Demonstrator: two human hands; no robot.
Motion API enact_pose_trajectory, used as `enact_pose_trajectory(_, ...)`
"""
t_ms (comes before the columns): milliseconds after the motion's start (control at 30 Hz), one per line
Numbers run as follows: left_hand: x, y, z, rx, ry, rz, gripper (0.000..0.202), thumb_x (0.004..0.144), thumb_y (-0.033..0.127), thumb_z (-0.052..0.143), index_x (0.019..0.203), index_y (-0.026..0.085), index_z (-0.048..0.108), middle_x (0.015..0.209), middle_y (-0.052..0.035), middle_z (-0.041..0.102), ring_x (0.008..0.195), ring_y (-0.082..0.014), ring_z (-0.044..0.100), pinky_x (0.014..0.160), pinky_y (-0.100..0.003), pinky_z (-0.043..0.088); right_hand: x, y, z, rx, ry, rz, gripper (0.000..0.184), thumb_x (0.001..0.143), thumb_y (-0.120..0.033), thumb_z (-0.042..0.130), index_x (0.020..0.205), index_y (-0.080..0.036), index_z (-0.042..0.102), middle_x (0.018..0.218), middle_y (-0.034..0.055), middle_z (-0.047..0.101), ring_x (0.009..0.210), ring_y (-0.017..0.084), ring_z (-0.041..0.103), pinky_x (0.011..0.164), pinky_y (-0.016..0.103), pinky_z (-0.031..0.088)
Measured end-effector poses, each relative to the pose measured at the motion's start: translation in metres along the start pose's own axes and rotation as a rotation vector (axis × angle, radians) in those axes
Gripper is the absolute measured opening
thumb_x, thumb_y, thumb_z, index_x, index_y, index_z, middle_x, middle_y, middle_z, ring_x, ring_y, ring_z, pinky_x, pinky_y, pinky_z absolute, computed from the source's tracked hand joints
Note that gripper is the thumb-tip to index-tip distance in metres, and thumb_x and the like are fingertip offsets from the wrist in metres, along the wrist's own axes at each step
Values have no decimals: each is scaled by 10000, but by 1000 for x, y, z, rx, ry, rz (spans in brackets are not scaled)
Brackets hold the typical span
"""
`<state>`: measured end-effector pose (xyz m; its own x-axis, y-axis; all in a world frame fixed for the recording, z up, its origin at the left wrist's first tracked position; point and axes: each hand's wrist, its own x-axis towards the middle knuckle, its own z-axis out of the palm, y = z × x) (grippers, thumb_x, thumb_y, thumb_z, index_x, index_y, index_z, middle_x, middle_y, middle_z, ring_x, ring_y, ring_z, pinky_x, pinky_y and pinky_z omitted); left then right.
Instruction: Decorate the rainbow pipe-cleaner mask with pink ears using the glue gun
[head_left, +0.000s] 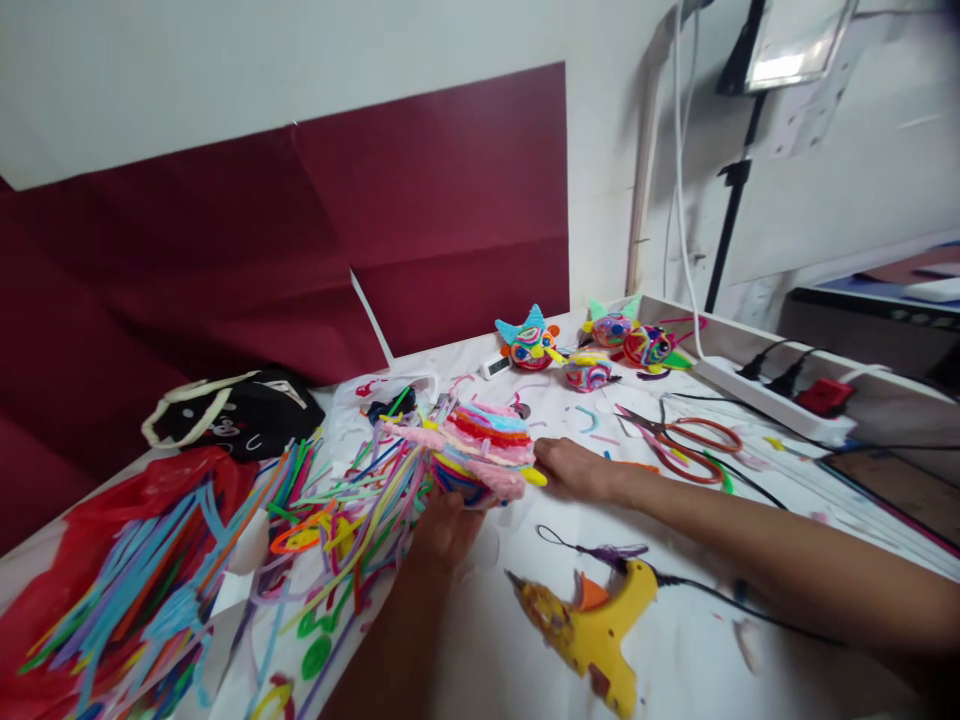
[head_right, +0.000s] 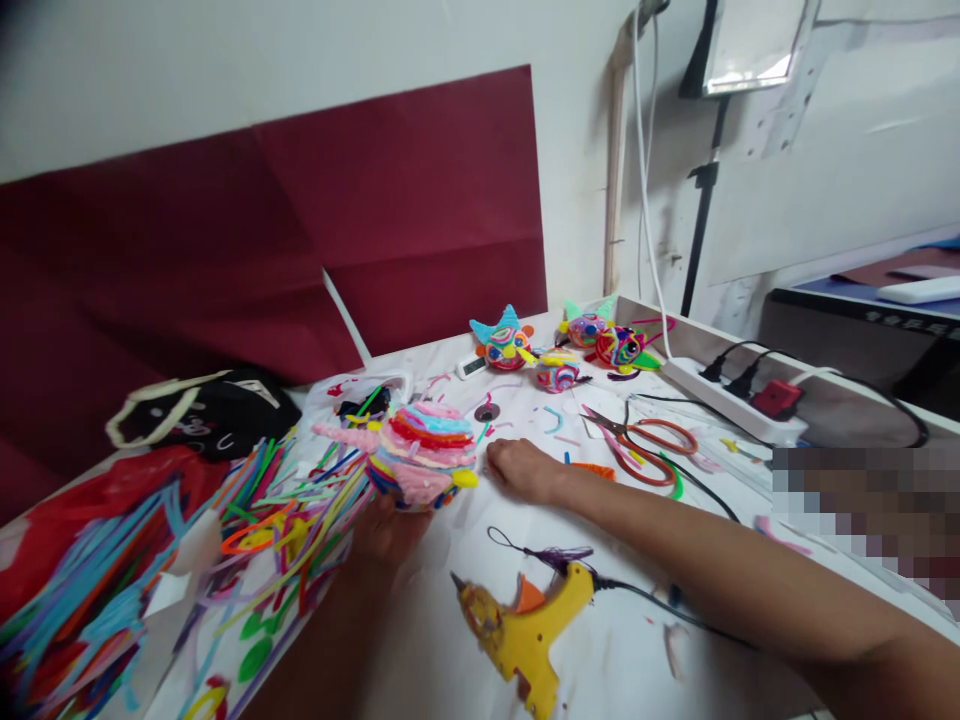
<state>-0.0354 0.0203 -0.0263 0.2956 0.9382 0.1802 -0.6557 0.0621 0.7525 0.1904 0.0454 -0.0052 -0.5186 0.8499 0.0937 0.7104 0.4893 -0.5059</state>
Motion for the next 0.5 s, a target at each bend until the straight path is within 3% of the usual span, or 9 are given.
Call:
enact_pose_trajectory(100,0,-1,1,4,-35,11,447,607,334,833,1039,330,723,1057,11,753,996,-245,683,943,-425,511,-19,5,-20,228,67,-3,136,949,-201,460,859,-154,550,752,33,651,660,127,599,635,274,511)
enact_pose_trajectory(267,-1,-2,1,15,1,-17,398,572,345,850,948,286,733,1062,-8,747,1084,-274,650,1005,-435,480,-53,-3,-48,553,170,-24,230,938,-389,486,952,-164,532,773,20,639,684,130,622,639,272,507)
enact_pose_trajectory(400,-3,-6,-3,41,10,-29,383,545,364,874,881,271,716,1003,-7,744,1094,-278,640,1033,-445,462,-73,-22,-52,872,191,55,343,848,-488,642,919,-153,619,716,11,639,665,133,613,631,268,485)
enact_pose_trajectory(500,-4,-11,-8,58,3,-44,450,522,380,895,919,286,706,979,-1,742,1044,-262,661,1001,-432,486,-83,-34,-48,914,236,54,353,841,-516,649,884,-165,631,693,7,627,641,132,588,594,257,467)
